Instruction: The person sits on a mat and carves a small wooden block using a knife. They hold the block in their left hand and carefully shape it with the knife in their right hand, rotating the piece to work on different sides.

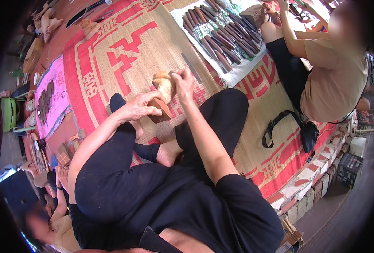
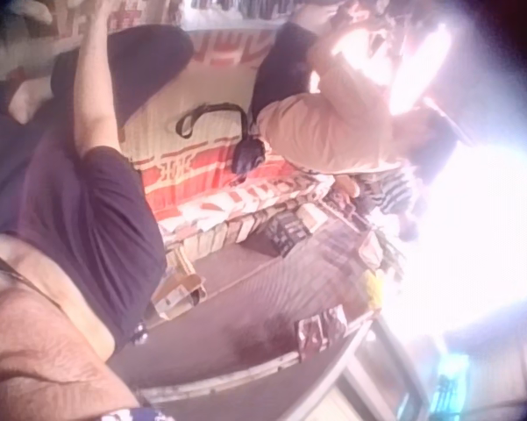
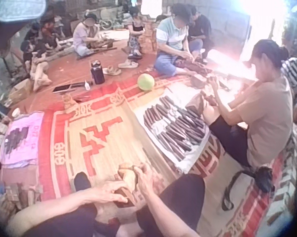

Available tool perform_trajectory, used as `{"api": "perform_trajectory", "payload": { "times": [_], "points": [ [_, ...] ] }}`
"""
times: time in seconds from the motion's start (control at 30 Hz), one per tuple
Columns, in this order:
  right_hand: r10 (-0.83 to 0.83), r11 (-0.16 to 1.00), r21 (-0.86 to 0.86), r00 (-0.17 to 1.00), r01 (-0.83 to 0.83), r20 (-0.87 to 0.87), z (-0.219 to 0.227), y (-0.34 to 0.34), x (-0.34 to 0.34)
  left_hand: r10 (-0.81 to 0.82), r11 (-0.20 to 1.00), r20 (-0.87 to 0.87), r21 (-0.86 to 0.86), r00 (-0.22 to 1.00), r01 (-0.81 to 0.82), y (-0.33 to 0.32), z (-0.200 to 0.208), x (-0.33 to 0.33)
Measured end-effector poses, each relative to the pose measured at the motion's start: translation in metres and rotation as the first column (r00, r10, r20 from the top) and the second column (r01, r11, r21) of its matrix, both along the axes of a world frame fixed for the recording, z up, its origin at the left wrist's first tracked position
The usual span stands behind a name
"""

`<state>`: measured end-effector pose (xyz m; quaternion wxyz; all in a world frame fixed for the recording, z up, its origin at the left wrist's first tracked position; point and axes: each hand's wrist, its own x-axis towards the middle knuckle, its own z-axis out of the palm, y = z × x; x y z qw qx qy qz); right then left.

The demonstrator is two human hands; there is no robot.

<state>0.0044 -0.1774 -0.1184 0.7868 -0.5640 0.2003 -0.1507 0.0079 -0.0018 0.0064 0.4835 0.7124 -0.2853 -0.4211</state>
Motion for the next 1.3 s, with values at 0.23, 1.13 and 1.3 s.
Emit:
{"api": "perform_trajectory", "payload": {
  "times": [0.23,1.13,1.3],
  "points": [
    [-0.065,0.979,-0.205,0.953,0.003,-0.295,-0.003,-0.021,0.022,-0.028,1.0,0.049,0.014,0.998,0.028,-0.002,-0.004,0.004],
    [-0.195,0.873,-0.488,0.911,-0.008,-0.363,-0.029,-0.032,0.033,-0.04,0.999,0.081,0.004,0.996,0.04,-0.006,-0.005,0.002],
    [0.017,0.978,-0.204,0.983,-0.054,-0.181,-0.01,-0.014,0.014,0.021,0.999,-0.02,0.031,1.0,-0.02,-0.001,-0.001,0.001]
  ]
}}
